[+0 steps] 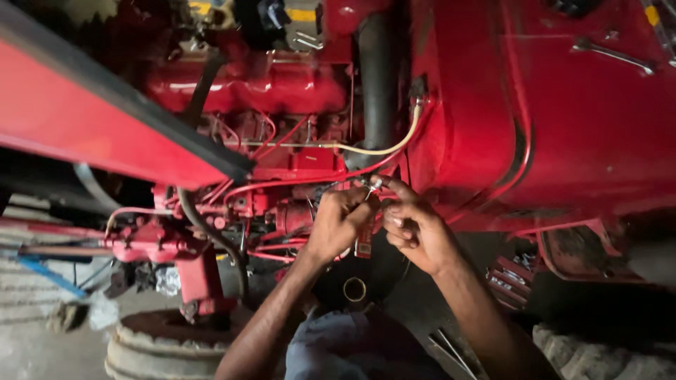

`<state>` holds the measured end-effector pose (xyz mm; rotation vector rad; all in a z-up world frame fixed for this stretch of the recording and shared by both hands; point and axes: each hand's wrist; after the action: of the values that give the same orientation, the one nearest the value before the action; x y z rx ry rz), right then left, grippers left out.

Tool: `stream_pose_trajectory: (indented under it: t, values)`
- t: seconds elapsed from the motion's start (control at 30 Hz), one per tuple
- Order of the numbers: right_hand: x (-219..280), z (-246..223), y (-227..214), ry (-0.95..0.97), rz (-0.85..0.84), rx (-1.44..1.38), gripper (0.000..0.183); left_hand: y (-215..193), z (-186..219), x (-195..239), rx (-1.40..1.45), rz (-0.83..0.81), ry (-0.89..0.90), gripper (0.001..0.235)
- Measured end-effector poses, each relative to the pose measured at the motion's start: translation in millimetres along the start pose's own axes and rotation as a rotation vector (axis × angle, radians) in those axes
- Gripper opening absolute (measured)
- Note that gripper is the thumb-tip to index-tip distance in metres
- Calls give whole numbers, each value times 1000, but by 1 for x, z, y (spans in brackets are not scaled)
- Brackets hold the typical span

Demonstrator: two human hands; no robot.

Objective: The person works on a red tractor engine, using a wrench to tighten bolts and handling a small red box. They wipe parts of the engine with a cloth and adjust hoses and wires within the engine compartment.

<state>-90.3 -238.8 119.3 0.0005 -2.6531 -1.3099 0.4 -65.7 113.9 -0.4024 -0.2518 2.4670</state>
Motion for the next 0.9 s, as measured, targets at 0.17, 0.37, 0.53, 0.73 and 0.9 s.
stream_pose_trajectory:
  t: [0.17, 0.37, 0.53, 0.73, 0.9]
  values:
    - [-9, -33, 26, -129, -61, 306, 38, -15, -7, -17, -2, -36, -1, 13]
    - [-22, -125, 75, -872, 9, 2019, 36, -29, -15, -38, 144, -137, 8, 15]
    - [-73, -159, 83, -769, 8, 2395, 34, -26, -11, -48, 195, -156, 40, 15]
    - [-86, -165, 67, -493, 71, 2493, 30, -26, -12, -52, 268, -178, -32, 21]
    - [-88, -162, 70, -380, 68, 2715, 53, -24, -14, -51, 254, -159, -9, 22]
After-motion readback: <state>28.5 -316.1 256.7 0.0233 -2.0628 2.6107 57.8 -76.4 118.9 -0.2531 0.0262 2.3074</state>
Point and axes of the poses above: each hand's wrist, its own x-axis away from the middle knuckle, its own y-axis out of the palm, z = x × y, and after that the axes turned 5 degrees about -x, right-handed
